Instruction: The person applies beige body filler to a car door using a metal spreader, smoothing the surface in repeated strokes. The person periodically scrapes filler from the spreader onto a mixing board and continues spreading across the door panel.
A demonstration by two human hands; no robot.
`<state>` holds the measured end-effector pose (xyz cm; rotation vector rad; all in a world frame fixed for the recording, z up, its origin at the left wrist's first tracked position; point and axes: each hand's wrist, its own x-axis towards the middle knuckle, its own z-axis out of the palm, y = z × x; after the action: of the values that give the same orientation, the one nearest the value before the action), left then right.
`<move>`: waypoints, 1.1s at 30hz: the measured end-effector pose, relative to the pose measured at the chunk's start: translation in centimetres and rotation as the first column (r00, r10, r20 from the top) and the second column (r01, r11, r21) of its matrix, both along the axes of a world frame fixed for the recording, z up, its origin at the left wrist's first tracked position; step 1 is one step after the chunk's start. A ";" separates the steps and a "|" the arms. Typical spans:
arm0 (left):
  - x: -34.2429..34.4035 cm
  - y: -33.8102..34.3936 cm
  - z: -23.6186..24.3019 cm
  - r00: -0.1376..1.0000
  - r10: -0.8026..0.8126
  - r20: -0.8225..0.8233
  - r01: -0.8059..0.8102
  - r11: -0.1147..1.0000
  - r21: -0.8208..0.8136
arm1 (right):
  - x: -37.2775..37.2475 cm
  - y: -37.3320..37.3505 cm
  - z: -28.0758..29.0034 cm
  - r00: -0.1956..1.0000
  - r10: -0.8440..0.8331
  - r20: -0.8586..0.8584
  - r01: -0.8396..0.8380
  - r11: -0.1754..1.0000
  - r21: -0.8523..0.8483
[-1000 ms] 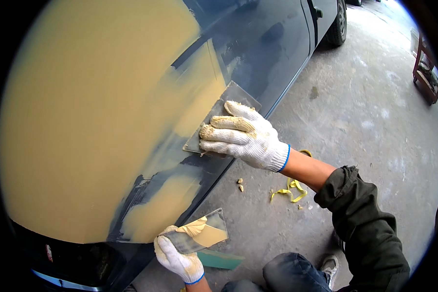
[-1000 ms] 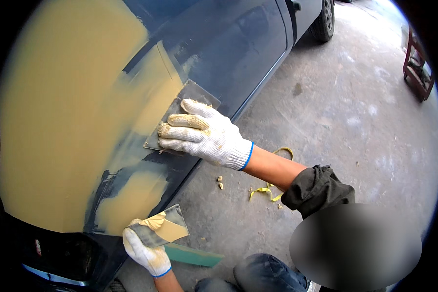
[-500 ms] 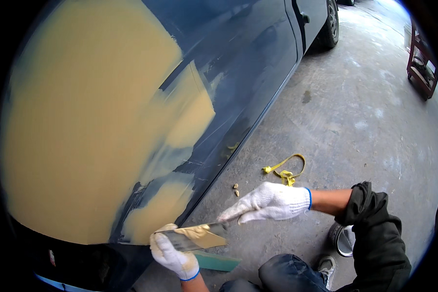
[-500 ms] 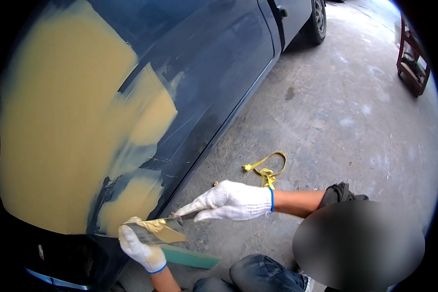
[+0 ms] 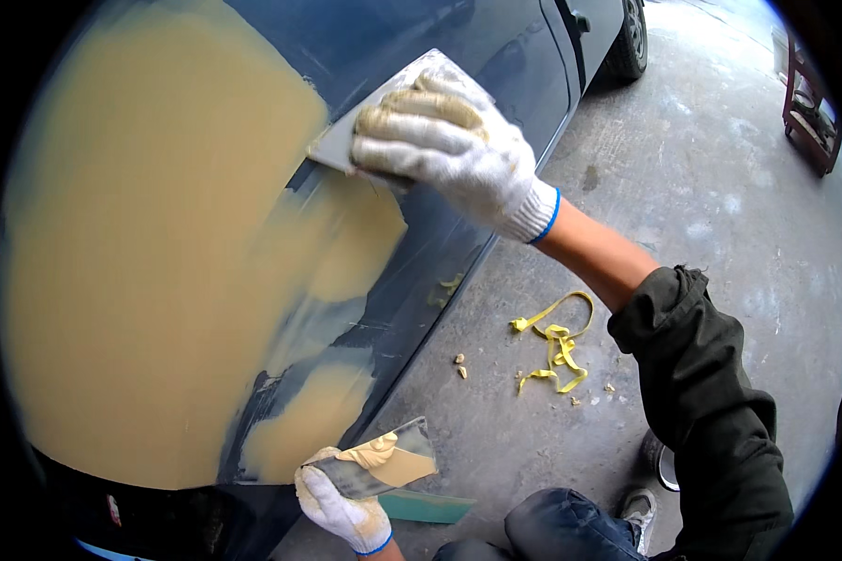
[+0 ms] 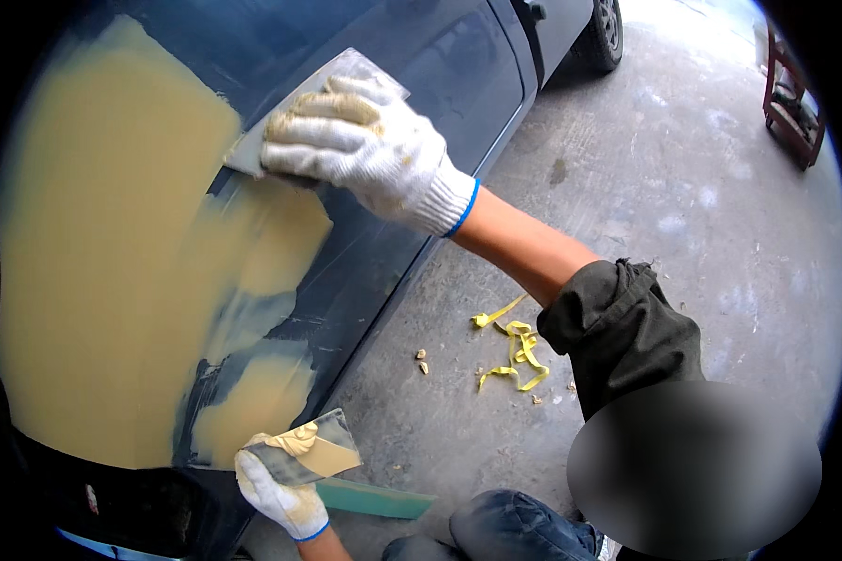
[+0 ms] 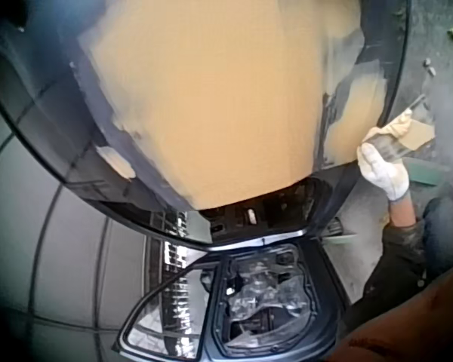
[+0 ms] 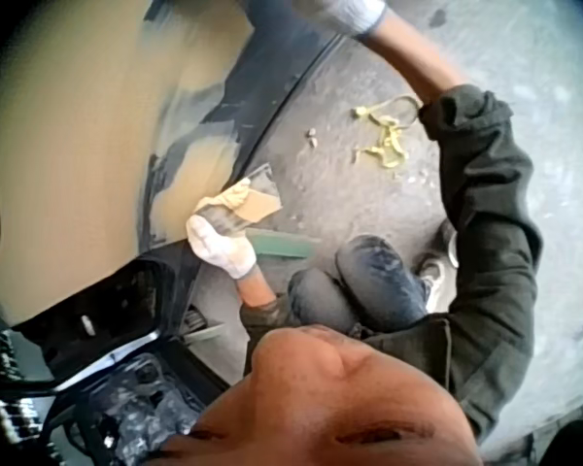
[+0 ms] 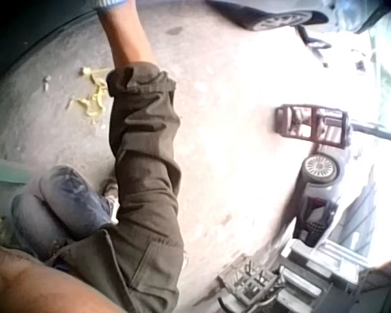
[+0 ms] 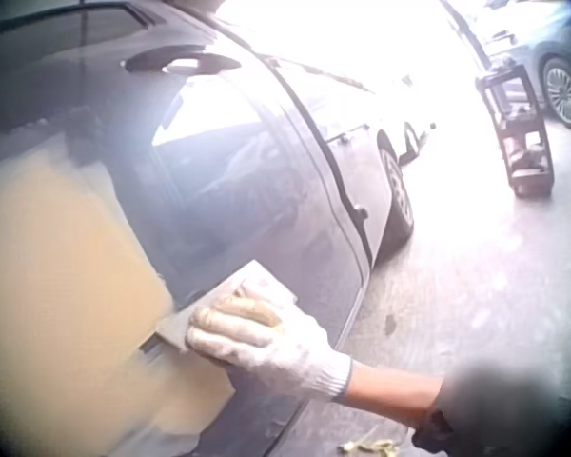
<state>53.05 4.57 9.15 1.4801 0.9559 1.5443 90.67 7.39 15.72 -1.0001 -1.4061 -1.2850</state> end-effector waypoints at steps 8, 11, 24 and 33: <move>0.3 0.8 -1.1 1.000 0.019 -0.019 -0.019 1.000 -0.005 | -1.1 -0.2 -6.0 0.999 0.040 0.005 -0.037 0.960 -0.277; 0.1 1.0 -1.5 0.999 0.013 -0.038 -0.014 1.000 -0.009 | -1.3 -0.7 -7.2 0.999 0.028 0.036 -0.015 0.951 -0.309; 0.4 -0.1 -1.7 0.972 -0.091 -0.219 0.097 0.995 0.015 | -8.5 -8.4 -8.4 0.162 0.533 -0.831 -0.985 0.135 -0.105; 0.5 -0.1 0.7 0.998 0.038 0.051 -0.038 0.999 0.002 | -3.8 -8.3 -9.6 0.985 0.164 -0.051 -0.164 0.811 -0.562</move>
<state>53.53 4.48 9.85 1.4253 0.9580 1.6036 86.86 -0.93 6.10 -1.2274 -1.8866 -0.7397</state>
